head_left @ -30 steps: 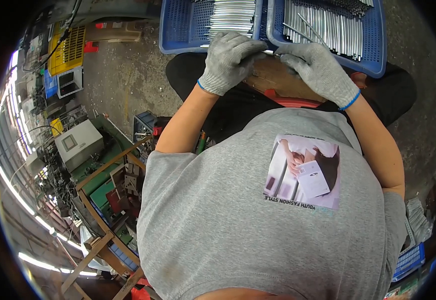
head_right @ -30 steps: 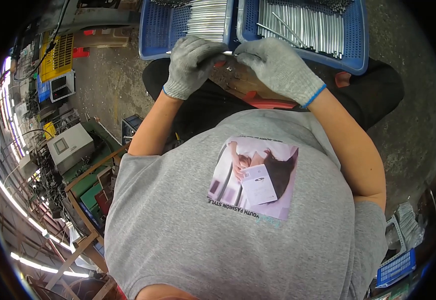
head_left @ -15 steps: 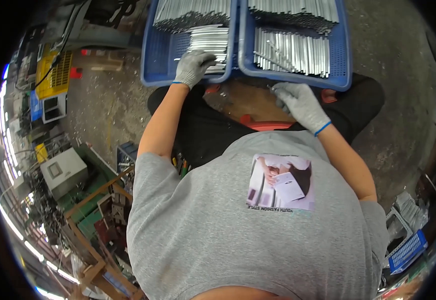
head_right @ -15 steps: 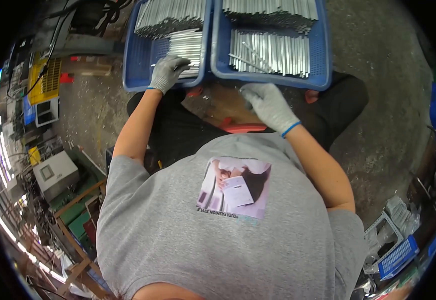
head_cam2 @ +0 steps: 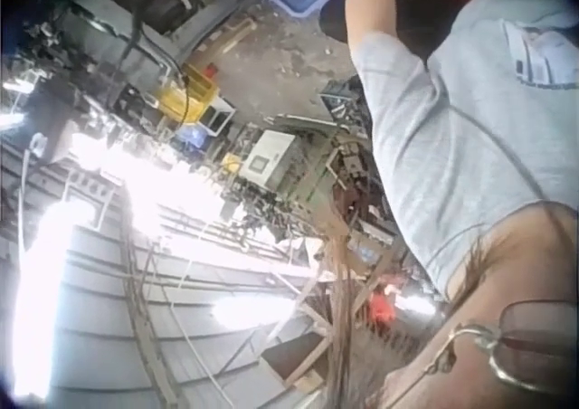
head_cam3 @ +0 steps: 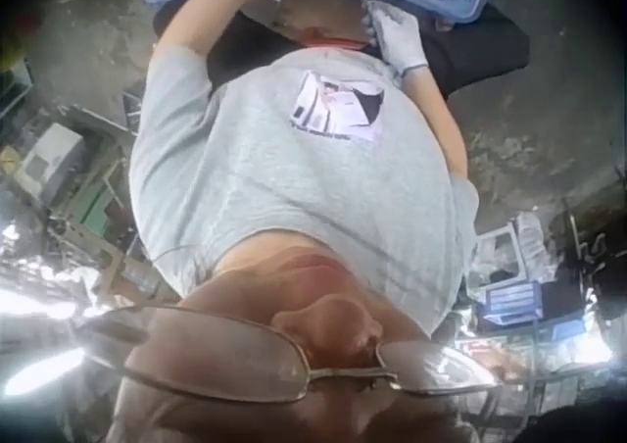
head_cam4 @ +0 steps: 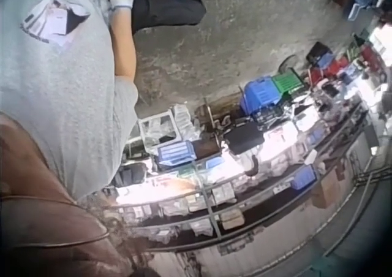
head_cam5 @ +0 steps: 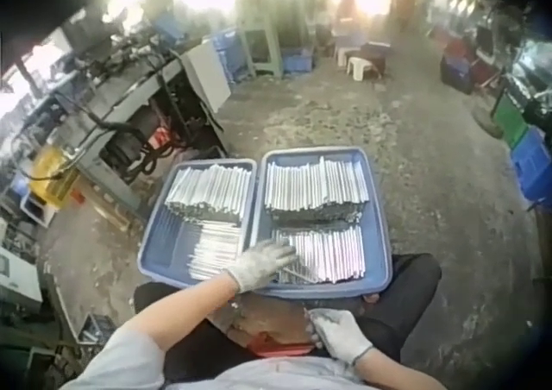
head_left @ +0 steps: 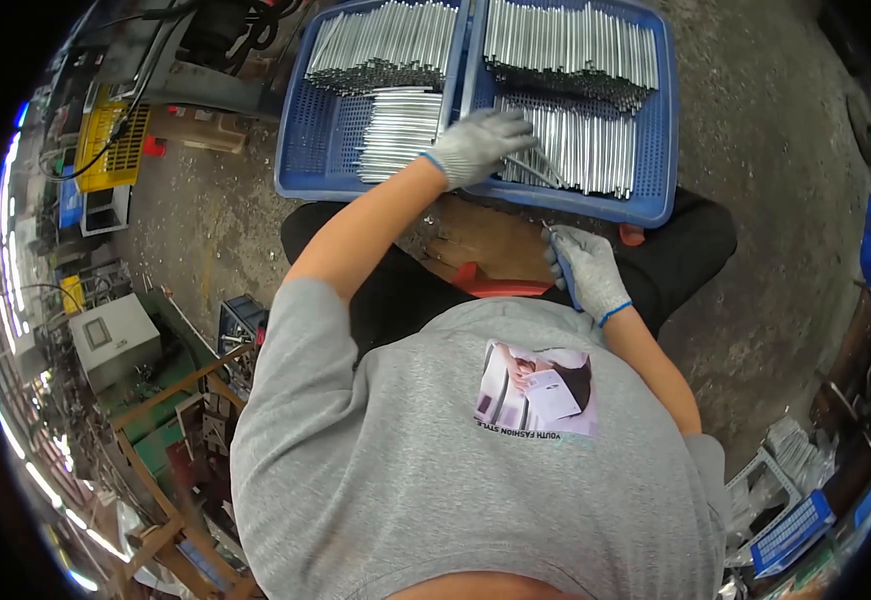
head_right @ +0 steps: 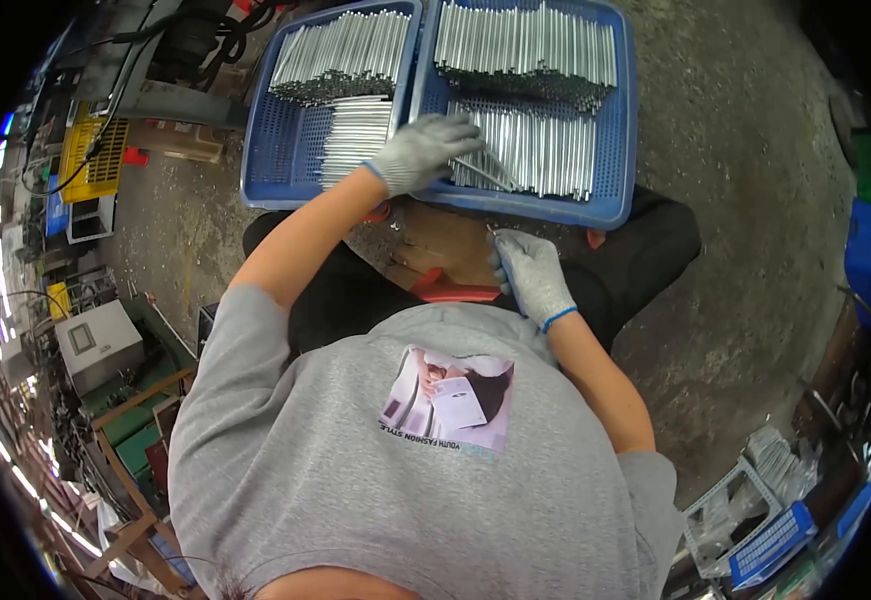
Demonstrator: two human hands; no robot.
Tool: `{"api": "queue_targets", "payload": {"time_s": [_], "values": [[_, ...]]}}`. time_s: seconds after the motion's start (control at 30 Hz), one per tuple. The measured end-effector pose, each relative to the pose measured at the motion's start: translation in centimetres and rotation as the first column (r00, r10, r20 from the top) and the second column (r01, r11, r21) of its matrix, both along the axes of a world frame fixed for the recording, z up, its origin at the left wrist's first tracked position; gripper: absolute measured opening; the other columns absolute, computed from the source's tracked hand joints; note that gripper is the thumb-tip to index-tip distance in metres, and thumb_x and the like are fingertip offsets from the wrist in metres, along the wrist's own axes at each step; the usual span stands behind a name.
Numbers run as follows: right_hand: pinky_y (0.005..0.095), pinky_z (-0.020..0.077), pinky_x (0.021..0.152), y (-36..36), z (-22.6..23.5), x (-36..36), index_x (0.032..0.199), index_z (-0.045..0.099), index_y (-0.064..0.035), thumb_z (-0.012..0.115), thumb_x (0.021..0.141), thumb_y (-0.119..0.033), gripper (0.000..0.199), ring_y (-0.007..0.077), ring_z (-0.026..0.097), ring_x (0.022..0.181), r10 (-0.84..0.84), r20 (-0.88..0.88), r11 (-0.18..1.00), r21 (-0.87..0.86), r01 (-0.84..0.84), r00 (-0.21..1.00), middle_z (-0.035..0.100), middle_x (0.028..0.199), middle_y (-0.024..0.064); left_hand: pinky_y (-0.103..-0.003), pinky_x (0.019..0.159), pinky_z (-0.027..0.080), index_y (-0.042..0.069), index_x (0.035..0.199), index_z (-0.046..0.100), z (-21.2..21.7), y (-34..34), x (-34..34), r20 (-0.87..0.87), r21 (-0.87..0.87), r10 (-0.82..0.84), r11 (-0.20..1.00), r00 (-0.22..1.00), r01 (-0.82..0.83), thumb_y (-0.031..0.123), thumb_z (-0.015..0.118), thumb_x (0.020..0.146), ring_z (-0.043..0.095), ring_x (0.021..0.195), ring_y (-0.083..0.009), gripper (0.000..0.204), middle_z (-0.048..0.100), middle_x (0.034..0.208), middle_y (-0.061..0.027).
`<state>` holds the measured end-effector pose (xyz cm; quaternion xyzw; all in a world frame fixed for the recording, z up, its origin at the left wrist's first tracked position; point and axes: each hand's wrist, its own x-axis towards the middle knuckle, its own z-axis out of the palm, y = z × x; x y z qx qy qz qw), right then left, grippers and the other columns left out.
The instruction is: Assembling small metal rods and bracket components at a factory workbench.
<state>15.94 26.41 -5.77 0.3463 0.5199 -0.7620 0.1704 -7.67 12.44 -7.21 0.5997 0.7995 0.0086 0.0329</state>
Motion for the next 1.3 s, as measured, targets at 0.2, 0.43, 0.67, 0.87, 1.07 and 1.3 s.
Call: {"api": "queue_targets", "payload": {"time_s": [0.2,0.43,0.67,0.87,1.07,1.3], "values": [[0.0250,0.0449,0.051,1.5,1.1,-0.2,0.113,0.067,-0.0053,0.062,0.099,-0.024,0.024,0.0094,0.053,0.059,-0.080,-0.006,0.993,-0.085,0.079,0.997,0.061,0.078,0.0001,-0.044,0.108,0.043,0.011,0.133,0.054,-6.1,4.5,-0.9,0.051,-0.097,-0.115,0.988,0.992,0.120,0.012,0.066,0.081,0.054,0.127,-0.0309,0.054,0.052,0.140,-0.0137],[0.0253,0.0455,0.052,0.9,-0.6,0.2,0.113,0.066,-0.0041,0.062,0.100,-0.023,0.023,0.0099,0.055,0.059,-0.055,-0.039,0.983,-0.178,0.047,0.998,0.062,0.078,0.0009,-0.039,0.101,0.047,0.013,0.124,0.060,-9.0,3.1,0.7,0.139,-0.182,-0.111,0.974,0.984,0.135,0.015,0.054,0.089,0.055,0.122,-0.0277,0.036,0.056,0.133,-0.0083],[0.0255,0.0462,0.052,1.7,-1.1,0.1,0.115,0.066,-0.0034,0.060,0.100,-0.023,0.025,0.0106,0.055,0.059,0.042,-0.056,0.992,-0.113,-0.048,0.998,0.063,0.079,0.0016,-0.041,0.089,0.053,0.015,0.130,0.057,-6.0,4.6,1.8,0.236,-0.282,0.001,0.957,0.972,0.067,0.015,0.055,0.091,0.068,0.104,-0.0290,0.038,0.068,0.112,-0.0087],[0.0284,0.0439,0.050,2.1,0.2,-1.8,0.093,0.071,-0.0016,0.059,0.100,-0.024,0.026,0.0101,0.054,0.056,0.257,-0.313,0.924,0.358,-0.137,0.914,0.063,0.068,0.0025,-0.048,0.066,0.054,0.016,0.130,0.051,2.4,0.6,2.2,0.276,0.048,0.236,0.965,0.932,-0.258,0.024,0.056,0.096,0.070,0.077,-0.0372,0.035,0.071,0.086,-0.0147],[0.0283,0.0466,0.055,-1.2,4.0,-5.2,0.105,0.071,0.0010,0.058,0.098,-0.016,0.022,0.0106,0.059,0.060,0.526,-0.411,0.760,0.620,-0.195,0.744,0.066,0.071,0.0048,-0.050,0.066,0.051,0.010,0.113,0.059,8.2,-10.2,5.0,0.352,0.384,0.272,0.831,0.896,-0.403,0.024,0.062,0.096,0.067,0.076,-0.0382,0.023,0.069,0.083,-0.0153],[0.0355,0.0537,0.073,-9.9,9.8,-7.4,0.113,0.069,0.0020,0.063,0.094,-0.010,0.023,0.0265,0.070,0.079,0.831,-0.468,0.518,0.848,-0.111,0.302,0.071,0.090,0.0174,-0.045,0.072,0.049,0.011,0.103,0.067,13.3,-22.8,12.8,0.316,0.337,0.538,0.706,0.781,-0.623,0.023,0.067,0.091,0.065,0.082,-0.0319,0.016,0.067,0.083,-0.0109]]}}
